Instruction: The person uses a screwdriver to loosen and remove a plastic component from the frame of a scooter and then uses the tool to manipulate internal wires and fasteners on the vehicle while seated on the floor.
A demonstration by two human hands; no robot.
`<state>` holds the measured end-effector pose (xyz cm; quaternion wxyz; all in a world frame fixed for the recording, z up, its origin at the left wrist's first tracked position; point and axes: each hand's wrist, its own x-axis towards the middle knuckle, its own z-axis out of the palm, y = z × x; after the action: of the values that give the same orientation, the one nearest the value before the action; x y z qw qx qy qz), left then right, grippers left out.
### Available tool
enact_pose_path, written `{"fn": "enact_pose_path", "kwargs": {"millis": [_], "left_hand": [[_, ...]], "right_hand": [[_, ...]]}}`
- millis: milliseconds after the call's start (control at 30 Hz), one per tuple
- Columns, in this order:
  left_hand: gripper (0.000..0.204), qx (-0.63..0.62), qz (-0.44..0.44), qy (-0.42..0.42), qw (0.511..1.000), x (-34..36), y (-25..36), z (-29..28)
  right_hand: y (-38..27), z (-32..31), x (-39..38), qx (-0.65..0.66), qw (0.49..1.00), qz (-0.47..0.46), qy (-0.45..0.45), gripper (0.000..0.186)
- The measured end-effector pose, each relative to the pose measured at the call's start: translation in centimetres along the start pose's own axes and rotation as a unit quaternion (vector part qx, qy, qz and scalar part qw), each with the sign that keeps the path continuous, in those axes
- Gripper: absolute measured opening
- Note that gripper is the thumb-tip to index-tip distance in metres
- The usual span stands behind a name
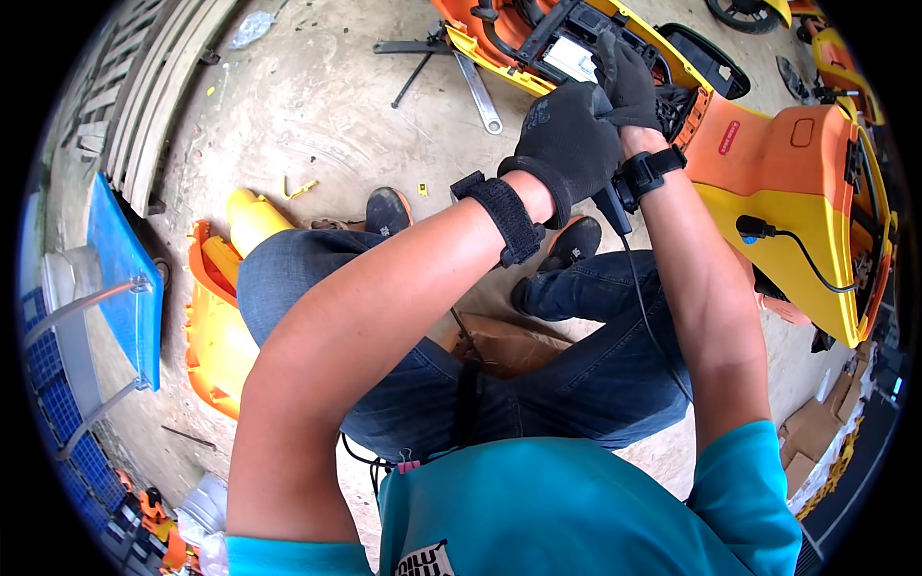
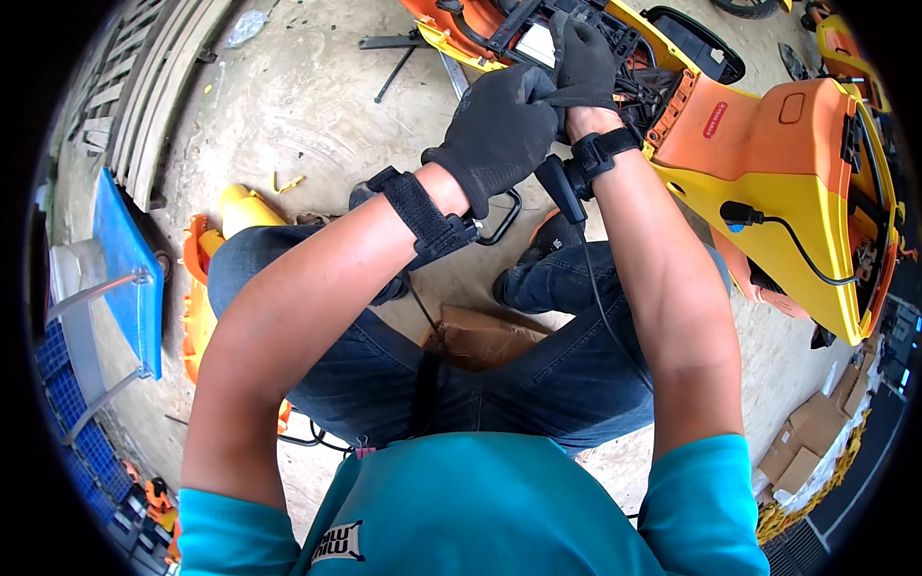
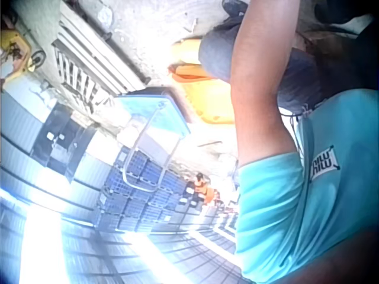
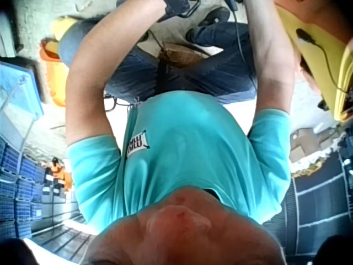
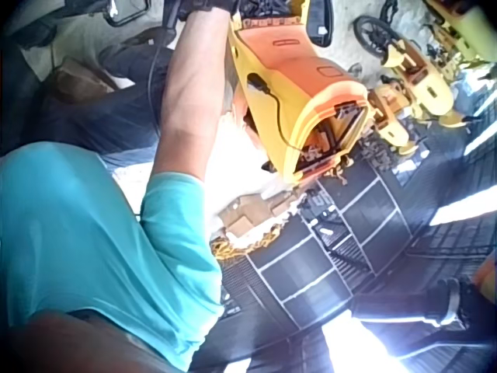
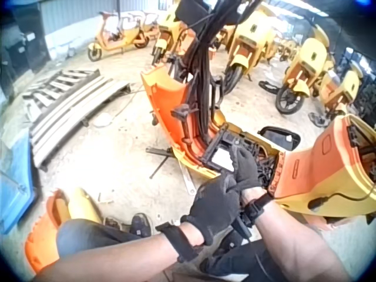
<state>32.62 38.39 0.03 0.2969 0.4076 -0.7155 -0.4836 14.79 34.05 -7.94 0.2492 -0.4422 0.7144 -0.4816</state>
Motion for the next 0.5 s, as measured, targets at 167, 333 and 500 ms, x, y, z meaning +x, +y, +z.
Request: {"fn": "enact_pose_path", "kwargs": {"millis": [167, 333, 500], "left_hand": [[0.018, -0.129, -0.04, -0.027, 0.99, 0.1, 0.1, 0.2], [0.016, -0.143, -0.05, -0.066, 0.986, 0.3, -0.7, 0.6], [0.015, -0.102, -0.031, -0.147, 0.983, 0.2, 0.3, -0.7]], "right_hand": [[2.3, -1.6, 1.3, -0.202, 0.956, -0.21, 0.04, 0.039], [1.7, -1.5, 1.9, -0.228, 0.91, -0.345, 0.032, 0.039], [-4.6, -0.4, -1.5, 0.002, 0.981, -0.183, -0.068, 0.042]]}}
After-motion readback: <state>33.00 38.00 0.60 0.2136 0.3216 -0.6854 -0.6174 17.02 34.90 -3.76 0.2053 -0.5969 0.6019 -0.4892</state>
